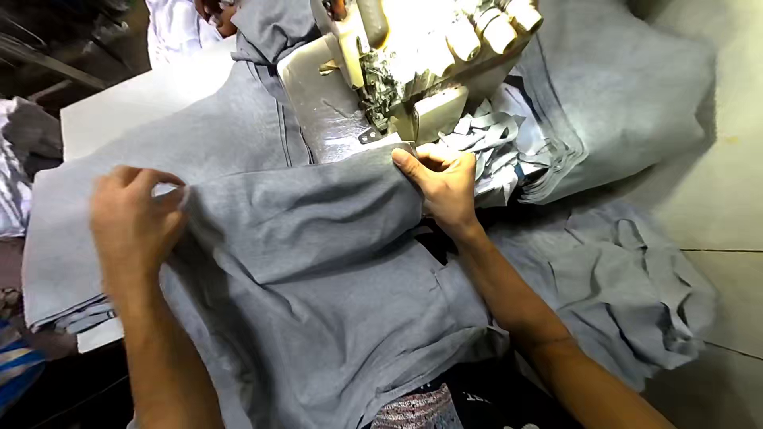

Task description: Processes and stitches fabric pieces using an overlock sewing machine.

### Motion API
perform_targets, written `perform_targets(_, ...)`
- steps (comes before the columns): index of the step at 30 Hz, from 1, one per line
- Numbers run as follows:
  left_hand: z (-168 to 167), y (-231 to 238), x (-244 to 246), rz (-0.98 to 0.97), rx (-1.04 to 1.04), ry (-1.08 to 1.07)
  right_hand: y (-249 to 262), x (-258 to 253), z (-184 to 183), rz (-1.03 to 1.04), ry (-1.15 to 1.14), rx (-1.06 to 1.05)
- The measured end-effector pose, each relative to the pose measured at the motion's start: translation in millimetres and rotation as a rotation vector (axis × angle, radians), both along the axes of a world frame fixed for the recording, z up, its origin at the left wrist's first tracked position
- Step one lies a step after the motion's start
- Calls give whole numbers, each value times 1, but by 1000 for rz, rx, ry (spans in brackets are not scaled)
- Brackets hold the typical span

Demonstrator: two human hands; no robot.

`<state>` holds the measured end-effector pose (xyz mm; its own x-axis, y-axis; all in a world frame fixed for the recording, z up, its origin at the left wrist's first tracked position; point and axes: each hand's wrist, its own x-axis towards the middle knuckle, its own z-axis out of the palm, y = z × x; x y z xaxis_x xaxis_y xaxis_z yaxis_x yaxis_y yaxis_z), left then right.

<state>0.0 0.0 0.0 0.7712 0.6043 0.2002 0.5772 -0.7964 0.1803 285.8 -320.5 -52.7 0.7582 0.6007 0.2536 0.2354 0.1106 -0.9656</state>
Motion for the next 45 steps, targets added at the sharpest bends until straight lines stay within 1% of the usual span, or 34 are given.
perform_targets(1,1,-19,22,-23,-20,-39,0,1,0,4,-11,-2)
perform_targets(3,1,-59,59,-163,-54,-185,3,5,2,10,-59,-8)
perform_targets(5,3,-100,96,-348,-176,-314,6,8,5,28,-78,7)
perform_targets(7,5,-135,131,-484,-279,-362,4,10,9,68,-65,15)
perform_targets(9,5,-158,155,-526,-307,-377,-2,10,10,127,-32,31)
perform_targets(11,3,-170,166,-507,-313,-401,-9,9,8,164,-1,46)
perform_targets(13,0,-176,169,-467,-324,-430,-11,9,6,161,7,54)
perform_targets(15,-3,-177,171,-439,-343,-443,-12,10,4,116,-5,48)
perform_targets(20,-6,-179,171,-427,-338,-451,-1,12,7,0,-31,32)
perform_targets(24,-6,-180,169,-421,-369,-464,-1,7,2,-4,-15,68)
perform_targets(29,-6,-180,172,-383,-347,-473,10,9,1,-55,-18,69)
perform_targets(32,-6,-181,176,-358,-333,-479,8,5,-6,-83,-18,46)
perform_targets(36,-9,-182,183,-312,-303,-479,11,2,-6,-139,-63,5)
perform_targets(45,-11,-184,192,-158,-242,-451,26,-2,-8,-169,-9,8)
